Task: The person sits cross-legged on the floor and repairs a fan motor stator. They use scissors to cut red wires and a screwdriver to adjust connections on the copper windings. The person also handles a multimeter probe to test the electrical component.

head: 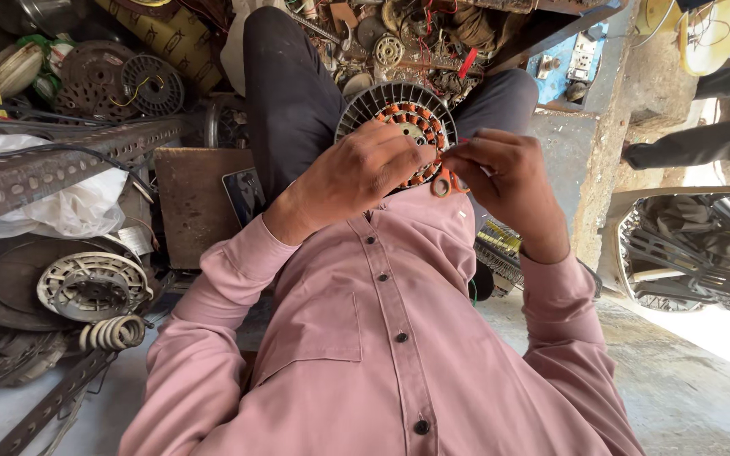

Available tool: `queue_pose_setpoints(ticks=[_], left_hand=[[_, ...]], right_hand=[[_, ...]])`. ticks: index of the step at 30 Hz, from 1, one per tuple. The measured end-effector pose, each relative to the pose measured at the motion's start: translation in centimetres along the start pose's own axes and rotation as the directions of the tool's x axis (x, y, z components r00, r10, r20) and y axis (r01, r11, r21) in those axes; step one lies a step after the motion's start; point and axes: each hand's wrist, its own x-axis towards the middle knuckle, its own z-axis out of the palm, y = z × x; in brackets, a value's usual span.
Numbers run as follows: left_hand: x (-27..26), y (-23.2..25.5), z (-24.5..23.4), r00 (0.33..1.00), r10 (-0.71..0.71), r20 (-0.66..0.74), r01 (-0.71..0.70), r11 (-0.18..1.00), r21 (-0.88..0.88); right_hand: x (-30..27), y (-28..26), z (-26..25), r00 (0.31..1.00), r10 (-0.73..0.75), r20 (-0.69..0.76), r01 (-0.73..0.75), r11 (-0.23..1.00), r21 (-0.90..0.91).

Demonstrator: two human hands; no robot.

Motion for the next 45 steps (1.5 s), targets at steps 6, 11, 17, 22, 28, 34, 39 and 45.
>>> queue_pose_setpoints(ticks=[6,11,17,22,28,34,39,45], left_hand=[[-2.4,-0.3,3.0,0.999,-0.032,-0.010,0.030,0.993,-0.115],[-4.2,-0.8,4.2,0.990,-0.076,-0.121,0.056,0.986,-0.157],[-6.1,-1.5,3.4,0.871,-0.468,-0.149,0.412,0.861,-0.298],[-5.2,-0.1,4.4,0.894,-0.409,-0.180,0.344,0.887,-0.308],[-4.4,-1.2,6.8,0.869,-0.429,-0.246,0.350,0.885,-0.307],[-3.3,-6.0,9.2,0.953,-0.294,-0.072,0.232,0.862,-0.450],[-3.7,-6.9,11.1,0.944,-0.273,-0.186,0.177,0.894,-0.411],[-3.0,-6.1,10.2,0.935,-0.293,-0.198,0.186,0.884,-0.429]], right_hand=[[-0.9,-1.3,-0.1,1.000,0.003,0.008,-0.003,1.000,0.017],[-3.1,0.3,0.2,0.993,0.086,-0.087,-0.084,0.996,0.022],[-4.8,1.4,0.0,0.970,0.138,-0.199,-0.146,0.989,-0.025],[-4.4,0.8,1.6,0.978,0.058,-0.199,-0.051,0.998,0.037],[-5.0,0.5,2.9,0.966,0.108,-0.234,-0.087,0.991,0.098],[-6.6,1.0,2.8,0.907,0.258,-0.332,-0.237,0.966,0.102],[-7.6,1.1,2.6,0.876,0.297,-0.380,-0.281,0.955,0.099],[-7.4,1.5,2.7,0.847,0.328,-0.419,-0.303,0.944,0.126]])
